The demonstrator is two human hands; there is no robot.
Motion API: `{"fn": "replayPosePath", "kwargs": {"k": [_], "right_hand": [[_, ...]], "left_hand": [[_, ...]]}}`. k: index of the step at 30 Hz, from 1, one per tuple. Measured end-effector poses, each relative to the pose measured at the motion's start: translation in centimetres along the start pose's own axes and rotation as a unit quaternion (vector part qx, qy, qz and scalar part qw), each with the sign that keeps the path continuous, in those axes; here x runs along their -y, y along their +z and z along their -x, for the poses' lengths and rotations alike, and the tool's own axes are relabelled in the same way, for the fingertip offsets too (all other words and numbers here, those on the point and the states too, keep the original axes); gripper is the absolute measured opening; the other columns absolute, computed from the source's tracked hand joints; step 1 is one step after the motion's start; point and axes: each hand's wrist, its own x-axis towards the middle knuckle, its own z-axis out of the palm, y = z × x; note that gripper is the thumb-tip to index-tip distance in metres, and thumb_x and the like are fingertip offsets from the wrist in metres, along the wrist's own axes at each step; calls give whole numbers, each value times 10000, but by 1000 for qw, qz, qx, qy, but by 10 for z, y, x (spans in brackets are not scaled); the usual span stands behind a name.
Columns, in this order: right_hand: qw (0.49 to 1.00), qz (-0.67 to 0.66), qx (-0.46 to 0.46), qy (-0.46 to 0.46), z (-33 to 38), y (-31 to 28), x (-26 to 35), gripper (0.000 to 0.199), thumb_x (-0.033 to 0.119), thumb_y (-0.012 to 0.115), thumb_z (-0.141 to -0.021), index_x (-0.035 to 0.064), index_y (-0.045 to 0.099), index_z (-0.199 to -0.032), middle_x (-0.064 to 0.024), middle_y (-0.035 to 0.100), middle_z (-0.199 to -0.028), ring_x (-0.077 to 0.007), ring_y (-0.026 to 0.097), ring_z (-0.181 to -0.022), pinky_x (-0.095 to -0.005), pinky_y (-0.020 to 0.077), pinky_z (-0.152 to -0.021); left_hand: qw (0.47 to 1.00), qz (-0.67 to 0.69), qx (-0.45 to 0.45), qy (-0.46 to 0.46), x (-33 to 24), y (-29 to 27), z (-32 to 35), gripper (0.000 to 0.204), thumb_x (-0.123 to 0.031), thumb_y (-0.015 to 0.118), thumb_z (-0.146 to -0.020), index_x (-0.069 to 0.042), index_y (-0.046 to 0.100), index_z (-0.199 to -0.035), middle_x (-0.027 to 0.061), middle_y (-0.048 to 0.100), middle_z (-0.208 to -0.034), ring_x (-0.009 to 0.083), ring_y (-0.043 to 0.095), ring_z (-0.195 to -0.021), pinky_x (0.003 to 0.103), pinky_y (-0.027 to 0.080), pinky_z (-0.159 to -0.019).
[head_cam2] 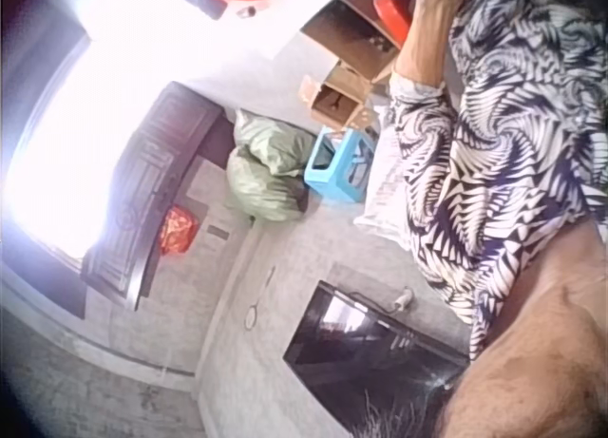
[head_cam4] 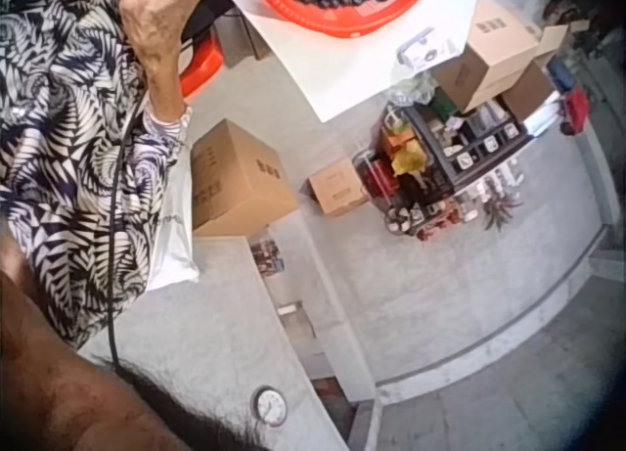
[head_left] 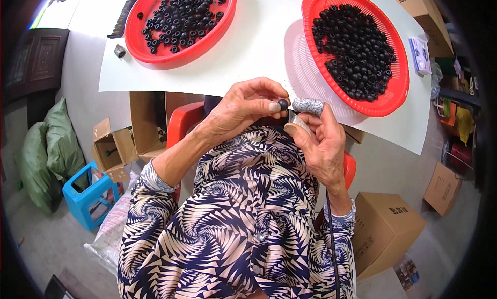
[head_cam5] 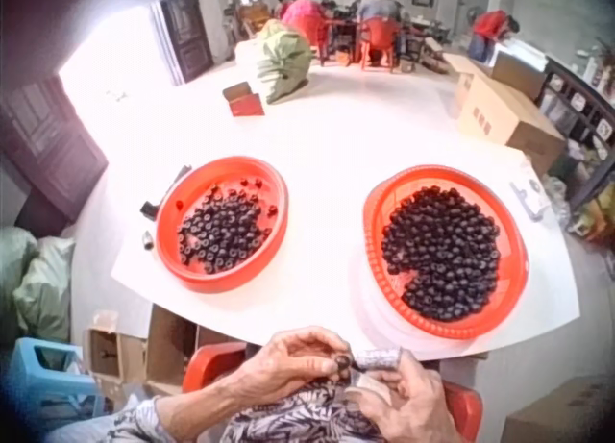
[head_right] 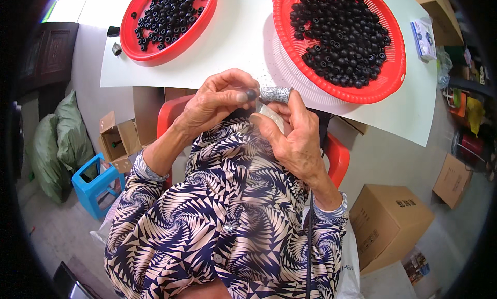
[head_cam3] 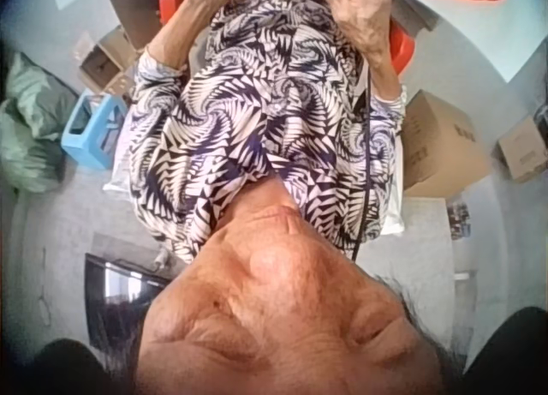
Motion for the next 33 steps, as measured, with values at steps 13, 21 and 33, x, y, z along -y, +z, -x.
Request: {"fn": "replayPosePath", "kwargs": {"k": [13, 21, 33], "right_hand": [[1000, 13, 10, 9, 1, 4, 14, 307, 100, 690, -805, -73, 472, -933, -167, 675, -857, -143, 647, -780, -245, 514, -639], [1000, 15, 12, -5, 0, 4, 9, 306, 107, 682, -815, -70, 471, -949, -171, 676, -863, -164, 658, -790, -253, 518, -659], [1000, 14, 12, -4, 0, 5, 11, 296, 85, 678, -811, -72, 457, -928, -180, 676, -875, -182, 664, -814, -261, 523, -677]], "left_hand": [[1000, 24, 10, -13, 5, 0, 2, 228, -24, 665, -798, 19, 599, -1012, 59, 594, -984, 117, 594, -821, 244, 496, -778], [999, 30, 25, -14, 5, -2, 1, 193, -17, 651, -811, 12, 609, -997, 58, 587, -1024, 114, 596, -858, 237, 500, -802], [1000, 17, 17, -20, 4, -2, 2, 178, -13, 649, -806, 10, 613, -979, 52, 592, -1008, 112, 599, -868, 230, 501, -811]]}}
